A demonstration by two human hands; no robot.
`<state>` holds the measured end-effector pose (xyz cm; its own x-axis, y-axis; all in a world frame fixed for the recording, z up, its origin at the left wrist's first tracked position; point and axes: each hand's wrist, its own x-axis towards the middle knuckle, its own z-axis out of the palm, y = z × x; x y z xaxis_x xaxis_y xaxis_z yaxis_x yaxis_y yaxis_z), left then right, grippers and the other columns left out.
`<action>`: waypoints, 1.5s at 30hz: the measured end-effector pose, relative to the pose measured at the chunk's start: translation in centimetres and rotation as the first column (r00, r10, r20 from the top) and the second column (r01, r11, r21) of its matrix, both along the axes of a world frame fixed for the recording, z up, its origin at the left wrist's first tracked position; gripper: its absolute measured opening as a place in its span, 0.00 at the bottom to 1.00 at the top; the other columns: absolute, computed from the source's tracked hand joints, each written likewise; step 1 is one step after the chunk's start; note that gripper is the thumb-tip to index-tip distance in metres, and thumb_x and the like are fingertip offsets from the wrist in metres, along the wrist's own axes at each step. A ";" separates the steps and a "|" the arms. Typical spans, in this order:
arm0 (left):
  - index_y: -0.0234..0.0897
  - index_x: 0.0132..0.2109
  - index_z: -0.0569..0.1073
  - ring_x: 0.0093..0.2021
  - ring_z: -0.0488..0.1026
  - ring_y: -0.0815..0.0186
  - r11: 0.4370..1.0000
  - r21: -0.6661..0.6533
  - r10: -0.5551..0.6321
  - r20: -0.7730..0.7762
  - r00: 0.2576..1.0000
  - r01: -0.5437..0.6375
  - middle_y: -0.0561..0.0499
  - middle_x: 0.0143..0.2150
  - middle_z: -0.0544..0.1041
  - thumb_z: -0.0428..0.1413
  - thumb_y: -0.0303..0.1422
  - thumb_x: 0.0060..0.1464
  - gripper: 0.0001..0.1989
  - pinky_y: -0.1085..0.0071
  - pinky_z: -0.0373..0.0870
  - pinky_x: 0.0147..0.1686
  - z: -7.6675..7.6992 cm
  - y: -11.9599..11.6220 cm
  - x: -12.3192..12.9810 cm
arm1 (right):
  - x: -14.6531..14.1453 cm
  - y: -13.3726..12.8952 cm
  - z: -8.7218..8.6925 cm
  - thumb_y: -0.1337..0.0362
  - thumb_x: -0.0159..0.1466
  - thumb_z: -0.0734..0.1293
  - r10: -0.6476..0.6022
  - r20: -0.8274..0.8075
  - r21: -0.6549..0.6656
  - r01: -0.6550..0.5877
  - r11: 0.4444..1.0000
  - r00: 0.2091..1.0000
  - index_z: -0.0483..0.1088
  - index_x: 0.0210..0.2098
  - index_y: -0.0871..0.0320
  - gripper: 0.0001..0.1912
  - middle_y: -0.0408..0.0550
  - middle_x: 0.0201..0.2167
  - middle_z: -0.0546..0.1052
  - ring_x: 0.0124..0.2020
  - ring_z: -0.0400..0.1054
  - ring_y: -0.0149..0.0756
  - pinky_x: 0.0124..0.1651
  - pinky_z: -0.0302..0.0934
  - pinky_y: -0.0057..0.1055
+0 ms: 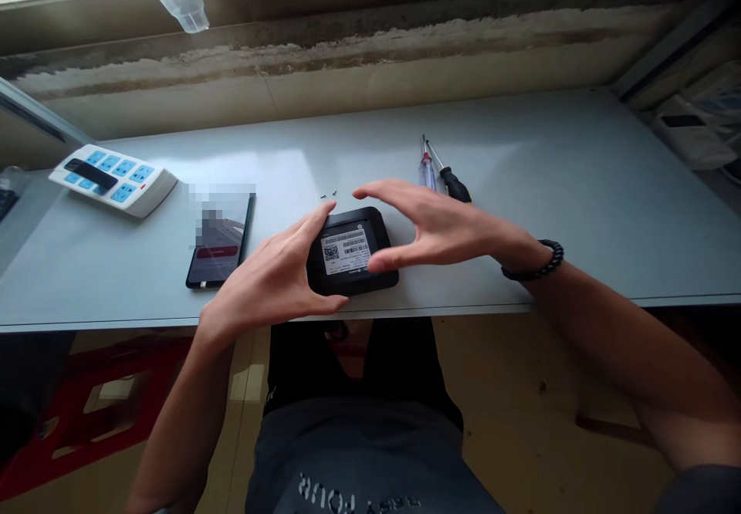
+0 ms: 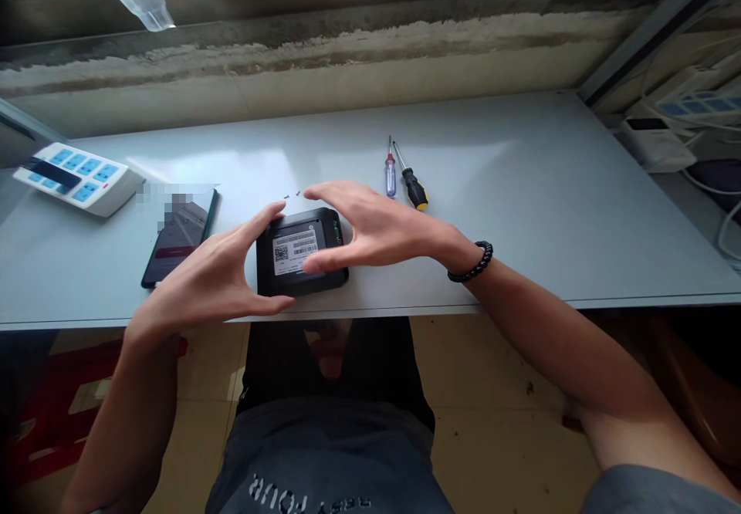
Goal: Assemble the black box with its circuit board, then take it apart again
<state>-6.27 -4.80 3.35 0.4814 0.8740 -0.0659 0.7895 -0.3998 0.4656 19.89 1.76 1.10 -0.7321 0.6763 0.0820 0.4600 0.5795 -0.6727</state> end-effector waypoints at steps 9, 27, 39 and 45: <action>0.32 0.78 0.52 0.73 0.66 0.41 0.999 0.020 -0.040 -0.020 0.999 0.040 0.36 0.76 0.64 0.66 0.46 0.51 0.55 0.54 0.72 0.67 -0.2 0.6 0.1 | -0.2 0.0 -0.7 0.33 0.57 0.73 0.205 0.206 0.128 -0.234 0.964 0.957 0.49 0.76 0.69 0.64 0.70 0.74 0.57 0.78 0.43 0.67 0.77 0.45 0.67; 0.35 0.78 0.54 0.76 0.62 0.43 0.996 -0.041 -0.080 -0.065 0.995 0.078 0.38 0.78 0.59 0.66 0.54 0.52 0.56 0.53 0.66 0.72 0.3 1.8 -0.2 | 0.2 0.1 -0.7 0.32 0.65 0.66 0.247 0.226 0.180 -0.290 0.940 0.942 0.48 0.76 0.72 0.59 0.71 0.70 0.62 0.74 0.54 0.61 0.75 0.52 0.60; 0.38 0.78 0.54 0.77 0.60 0.44 0.995 -0.039 -0.093 -0.040 0.995 0.091 0.40 0.79 0.58 0.66 0.54 0.53 0.55 0.51 0.64 0.73 0.2 1.8 -0.2 | 0.5 0.0 -0.7 0.38 0.65 0.68 0.263 0.165 0.156 -0.288 0.945 0.951 0.48 0.78 0.62 0.54 0.68 0.73 0.60 0.75 0.55 0.62 0.73 0.56 0.63; 0.39 0.78 0.56 0.76 0.62 0.44 0.995 -0.024 -0.096 -0.041 0.995 0.095 0.41 0.78 0.60 0.66 0.54 0.53 0.53 0.51 0.65 0.73 0.3 1.9 0.0 | 0.7 0.1 -0.8 0.40 0.64 0.70 0.227 0.109 0.122 -0.239 0.963 0.968 0.47 0.78 0.59 0.55 0.66 0.75 0.58 0.75 0.55 0.59 0.74 0.56 0.60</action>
